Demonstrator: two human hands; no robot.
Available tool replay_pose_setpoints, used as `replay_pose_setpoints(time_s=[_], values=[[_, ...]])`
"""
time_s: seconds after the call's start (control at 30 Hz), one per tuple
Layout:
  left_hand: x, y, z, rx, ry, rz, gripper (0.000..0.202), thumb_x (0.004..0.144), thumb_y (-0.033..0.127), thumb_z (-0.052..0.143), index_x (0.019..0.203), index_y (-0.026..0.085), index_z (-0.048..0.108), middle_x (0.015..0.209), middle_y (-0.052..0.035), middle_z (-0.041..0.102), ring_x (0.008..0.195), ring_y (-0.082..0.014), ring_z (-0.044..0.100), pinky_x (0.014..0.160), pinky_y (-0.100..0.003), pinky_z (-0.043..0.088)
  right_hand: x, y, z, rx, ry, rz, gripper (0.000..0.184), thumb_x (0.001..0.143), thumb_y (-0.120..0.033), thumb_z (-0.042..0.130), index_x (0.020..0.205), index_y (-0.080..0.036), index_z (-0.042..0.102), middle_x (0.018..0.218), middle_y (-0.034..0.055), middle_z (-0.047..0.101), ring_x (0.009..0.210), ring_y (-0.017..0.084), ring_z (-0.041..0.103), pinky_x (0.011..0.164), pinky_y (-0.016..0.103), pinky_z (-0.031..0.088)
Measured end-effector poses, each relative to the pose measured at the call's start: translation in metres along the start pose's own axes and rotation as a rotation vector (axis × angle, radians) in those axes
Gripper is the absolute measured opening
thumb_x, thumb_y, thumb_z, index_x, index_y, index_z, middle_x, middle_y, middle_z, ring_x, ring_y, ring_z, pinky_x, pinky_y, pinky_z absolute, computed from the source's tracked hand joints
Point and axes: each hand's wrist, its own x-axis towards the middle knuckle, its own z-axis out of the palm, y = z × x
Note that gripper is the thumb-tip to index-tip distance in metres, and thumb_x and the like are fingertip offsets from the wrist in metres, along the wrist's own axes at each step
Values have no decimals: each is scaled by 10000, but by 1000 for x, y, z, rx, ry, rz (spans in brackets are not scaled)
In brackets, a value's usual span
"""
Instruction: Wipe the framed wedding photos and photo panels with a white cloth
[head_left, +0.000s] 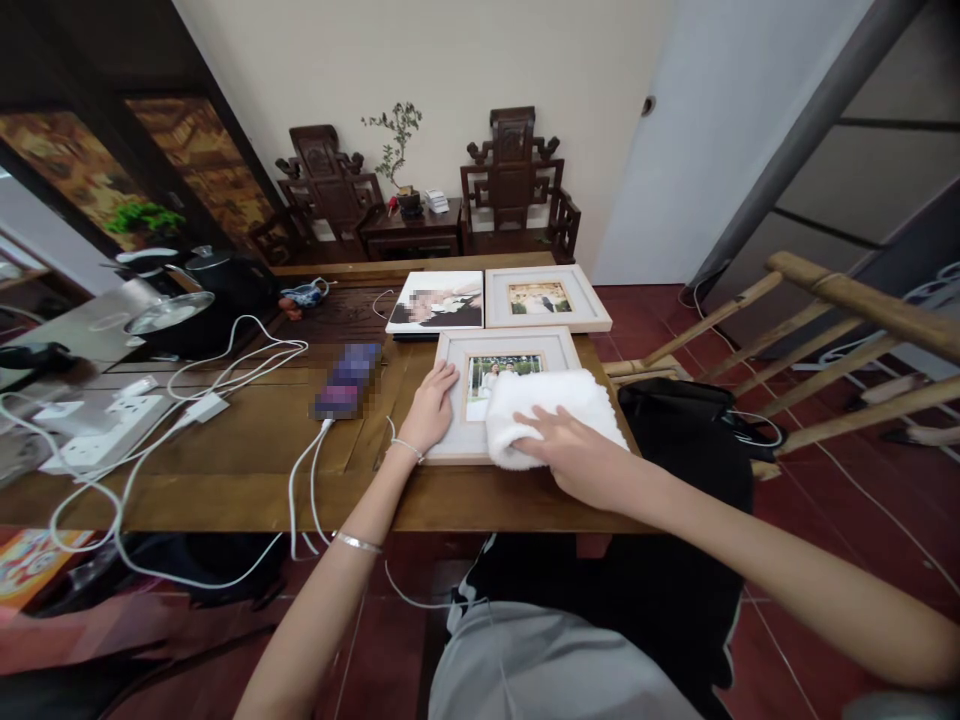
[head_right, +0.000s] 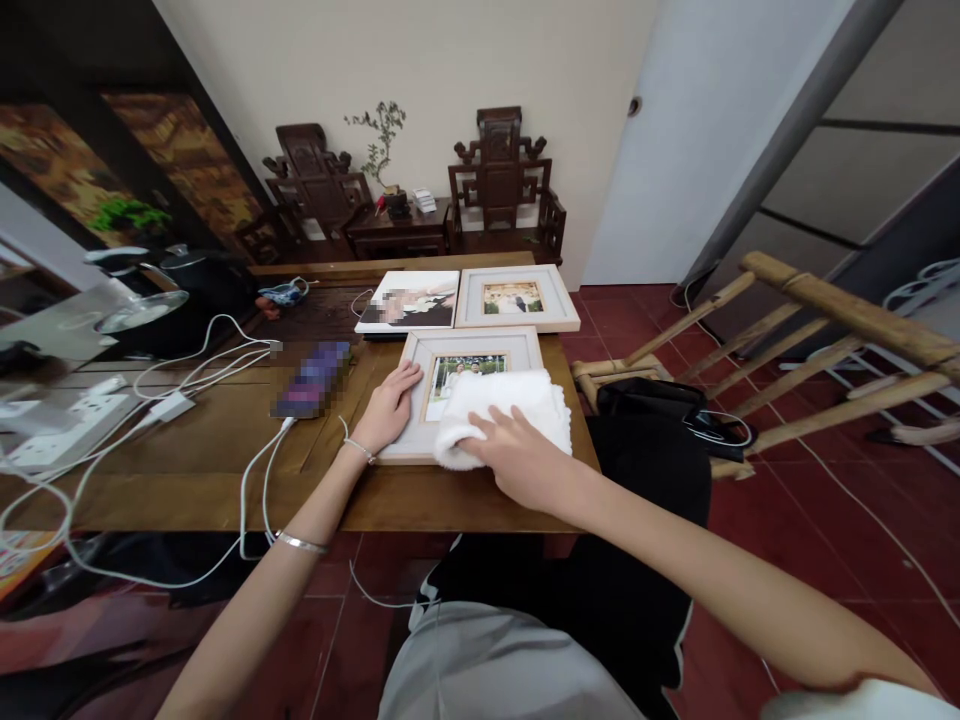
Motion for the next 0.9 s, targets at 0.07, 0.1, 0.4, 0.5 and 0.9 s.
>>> replay_pose_setpoints(time_s=[0.07, 0.1, 0.4, 0.5, 0.9], values=[[0, 1, -1, 9, -2, 0, 468, 871, 39, 401, 1264, 103, 649, 1399, -143, 600, 1413, -268, 447, 1195, -504, 357, 18, 19, 11, -36, 33, 48, 712, 734, 110, 414, 1379, -151, 567, 1556, 194, 401, 1445, 365, 343, 1130, 609, 305], [0, 1, -1, 13, -3, -1, 465, 874, 41, 399, 1262, 92, 649, 1398, -150, 599, 1411, -270, 449, 1195, -502, 357, 28, 31, 15, -60, 65, 69, 710, 735, 116, 410, 1375, -146, 570, 1563, 193, 390, 1454, 364, 325, 1140, 613, 284], [-1, 1, -2, -4, -3, -9, 462, 879, 53, 414, 1267, 134, 652, 1401, -114, 604, 1413, -259, 448, 1201, -499, 349, 99, 90, 22, -302, 195, 143, 600, 798, 88, 398, 1295, -157, 627, 1566, 161, 396, 1444, 404, 314, 1118, 640, 273], [-1, 0, -2, -15, -9, -11, 459, 882, 60, 421, 1271, 139, 651, 1403, -113, 603, 1414, -260, 446, 1202, -502, 346, 88, 77, 22, -315, 160, 96, 566, 800, 73, 413, 1268, -144, 644, 1526, 177, 445, 1388, 405, 391, 1086, 607, 316], [-1, 3, -1, -45, 5, -6, 467, 864, 50, 424, 1268, 123, 648, 1398, -134, 602, 1420, -267, 437, 1199, -514, 345, -12, 1, -18, 86, 3, -176, 606, 687, 86, 443, 1164, -188, 697, 1315, 130, 653, 1204, 272, 609, 1017, 420, 460]])
